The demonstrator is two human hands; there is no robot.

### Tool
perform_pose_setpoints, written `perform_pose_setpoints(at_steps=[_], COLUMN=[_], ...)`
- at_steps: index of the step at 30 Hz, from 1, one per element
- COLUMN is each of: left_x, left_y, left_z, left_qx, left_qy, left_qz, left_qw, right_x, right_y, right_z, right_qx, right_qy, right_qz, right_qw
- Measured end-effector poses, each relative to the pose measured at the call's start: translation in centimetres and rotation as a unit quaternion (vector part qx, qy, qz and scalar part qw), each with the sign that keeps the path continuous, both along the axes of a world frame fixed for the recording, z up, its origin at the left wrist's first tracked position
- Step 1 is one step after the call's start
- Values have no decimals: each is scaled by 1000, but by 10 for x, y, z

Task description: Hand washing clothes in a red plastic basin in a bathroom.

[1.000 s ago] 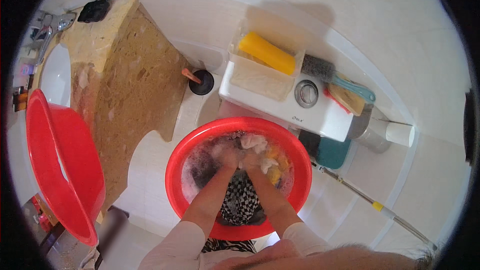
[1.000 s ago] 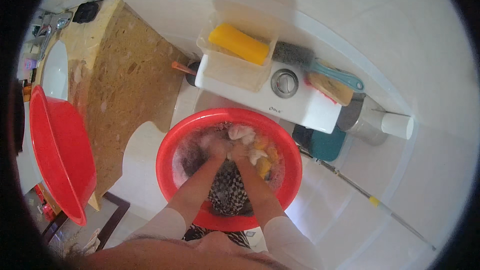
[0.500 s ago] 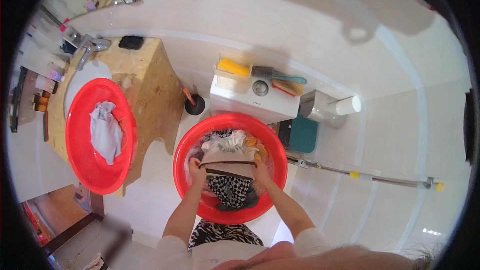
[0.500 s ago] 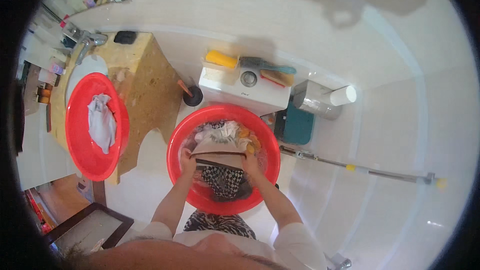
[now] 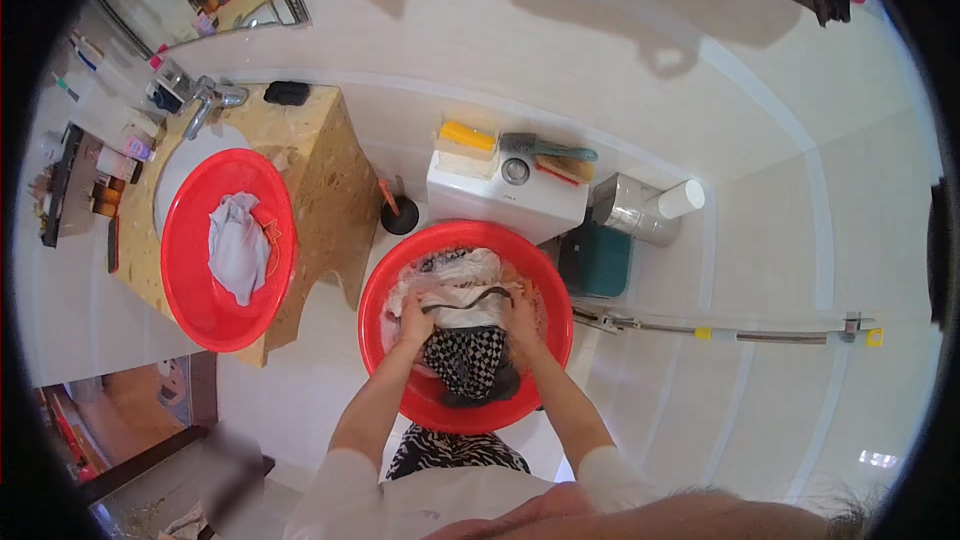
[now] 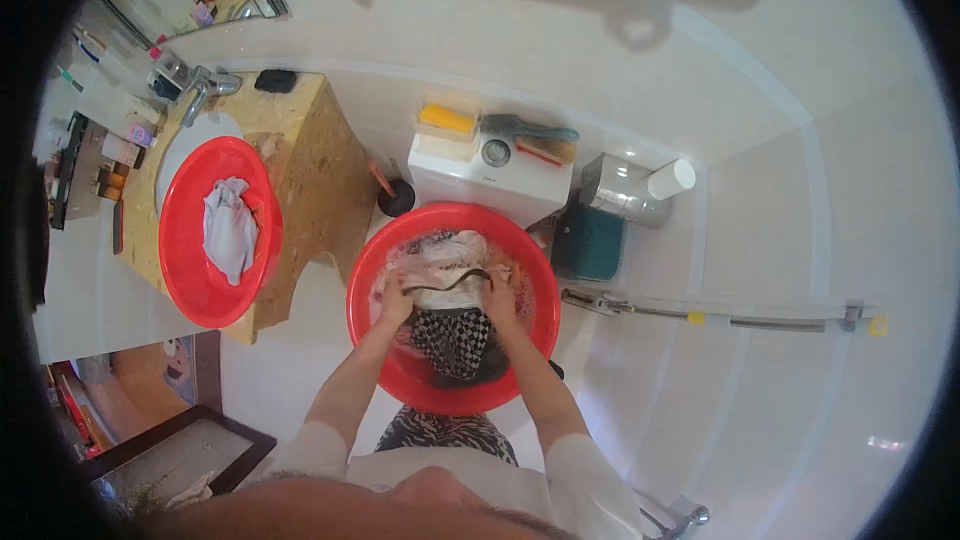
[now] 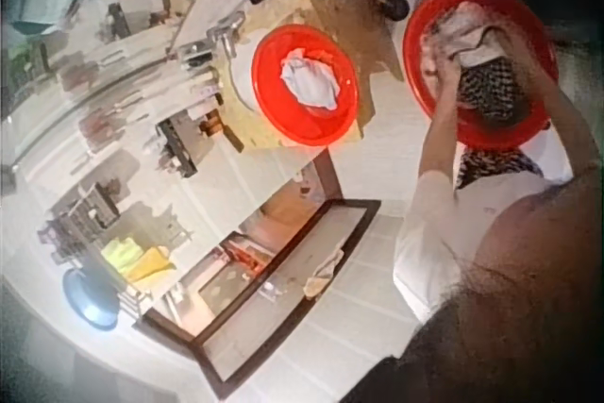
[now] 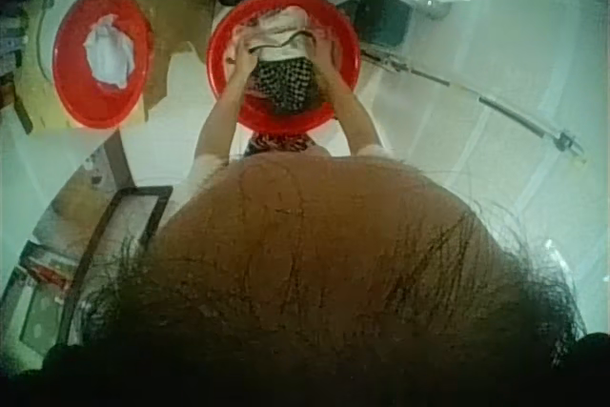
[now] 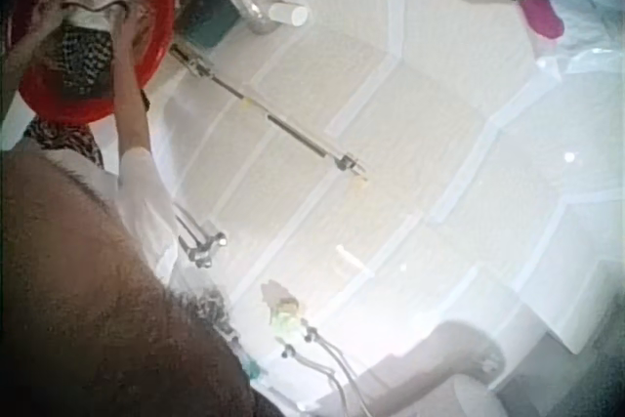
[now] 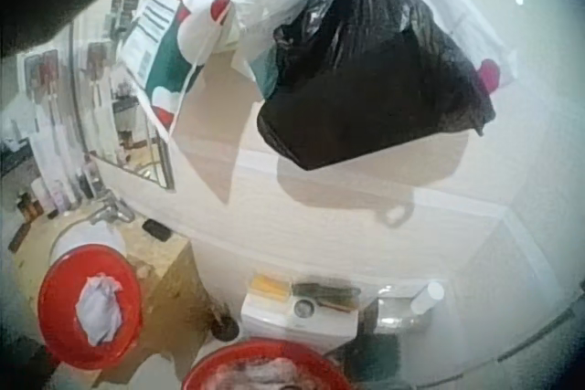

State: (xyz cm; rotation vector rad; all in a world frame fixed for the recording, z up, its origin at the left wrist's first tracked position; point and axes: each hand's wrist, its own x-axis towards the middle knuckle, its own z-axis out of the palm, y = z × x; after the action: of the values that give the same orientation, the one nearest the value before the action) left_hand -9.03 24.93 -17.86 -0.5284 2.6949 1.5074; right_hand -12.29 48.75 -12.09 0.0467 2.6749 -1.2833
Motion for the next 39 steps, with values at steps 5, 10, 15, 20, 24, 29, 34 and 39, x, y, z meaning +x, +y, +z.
perform_pose_setpoints(at_steps=[5, 10, 15, 20, 24, 29, 34, 39], left_x=[5, 6, 16, 24, 33, 61, 28, -12], left_y=[60, 88, 81, 40, 15, -33, 31, 54], left_z=[3, 116, 256, 281, 198, 31, 16, 47], left_qx=[144, 160, 250, 352, 339, 354, 698, 855], left_qy=[37, 5, 118, 179, 42, -142, -291, -135], left_qz=[-169, -145, -269, -168, -19, 143, 157, 33], left_qw=[974, 976, 923, 904, 940, 913, 636, 500], right_x=[15, 27, 26, -3, -37, -27, 0, 61], right_y=[-28, 33, 5, -22, 56, -9, 10, 10], right_z=[-8, 69, 43, -30, -50, 62, 88, 117], right_qx=[2, -94, -43, -82, -162, -97, -33, -73], right_qy=[16, 90, 134, 40, -83, -167, 75, 11], right_qz=[160, 58, 103, 222, 211, 195, 259, 300], right_qw=[987, 990, 985, 971, 960, 962, 962, 951])
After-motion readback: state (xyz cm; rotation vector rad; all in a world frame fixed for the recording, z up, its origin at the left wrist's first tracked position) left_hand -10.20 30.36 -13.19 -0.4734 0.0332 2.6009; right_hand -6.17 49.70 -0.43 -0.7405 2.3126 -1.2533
